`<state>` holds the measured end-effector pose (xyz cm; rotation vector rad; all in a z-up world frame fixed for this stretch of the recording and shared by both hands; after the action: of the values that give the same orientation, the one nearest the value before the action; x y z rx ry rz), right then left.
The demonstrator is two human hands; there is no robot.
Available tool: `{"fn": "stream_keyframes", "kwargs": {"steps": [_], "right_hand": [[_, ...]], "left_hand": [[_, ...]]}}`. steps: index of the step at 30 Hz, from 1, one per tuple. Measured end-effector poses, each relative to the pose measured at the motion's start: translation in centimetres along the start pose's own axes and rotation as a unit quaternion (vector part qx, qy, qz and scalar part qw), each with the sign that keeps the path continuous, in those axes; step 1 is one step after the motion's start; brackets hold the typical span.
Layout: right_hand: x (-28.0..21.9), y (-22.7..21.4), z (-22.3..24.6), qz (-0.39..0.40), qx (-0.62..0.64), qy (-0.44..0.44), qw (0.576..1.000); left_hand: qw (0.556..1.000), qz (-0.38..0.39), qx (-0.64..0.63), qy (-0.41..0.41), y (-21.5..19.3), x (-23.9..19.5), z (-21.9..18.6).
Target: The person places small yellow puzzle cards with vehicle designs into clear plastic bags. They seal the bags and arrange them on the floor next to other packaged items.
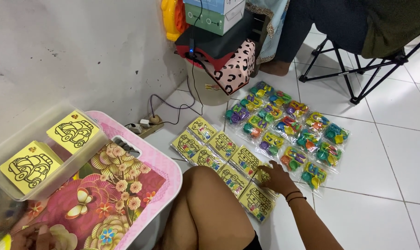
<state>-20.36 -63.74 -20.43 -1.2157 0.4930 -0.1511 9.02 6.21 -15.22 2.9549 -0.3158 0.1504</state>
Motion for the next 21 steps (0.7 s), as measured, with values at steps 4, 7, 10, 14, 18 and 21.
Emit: {"fn": "stream_keyframes", "kwargs": {"steps": [4,7,10,14,18,21], "right_hand": [[0.3,0.3,-0.2,0.011,0.006,0.009,1.0],[0.1,0.1,0.1,0.011,0.031,0.002,0.999],[0.2,-0.5,0.5,0.007,0.048,-0.004,0.999],[0.6,-0.4,0.0,0.003,0.04,-0.02,0.999],[1.2,-1.5,-0.2,-0.005,0.032,-0.04,0.999],[1.8,-3.7,0.9,0.005,0.014,-0.047,0.999]], "left_hand": [[0.989,-0.076,0.128,0.0,-1.6,0.4,1.6],[0.989,-0.06,0.137,0.001,-4.5,1.2,3.6],[0.965,-0.103,0.242,-0.016,-7.9,2.1,6.3],[0.961,-0.139,0.24,0.004,-7.2,1.5,6.6],[1.0,0.013,0.009,0.004,0.7,0.2,-0.5],[0.978,-0.103,0.182,-0.006,-2.9,0.3,1.9]]}}
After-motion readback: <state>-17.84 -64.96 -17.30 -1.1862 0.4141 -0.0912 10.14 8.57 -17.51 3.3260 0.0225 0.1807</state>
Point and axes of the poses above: each hand's wrist, its own x-axis towards the middle knuckle, its own y-axis out of the palm, z = x × y, the point moved 3 cm from there along x, towards the middle knuckle, and after that the axes turned 13 degrees about -y, right-handed, at the moved point
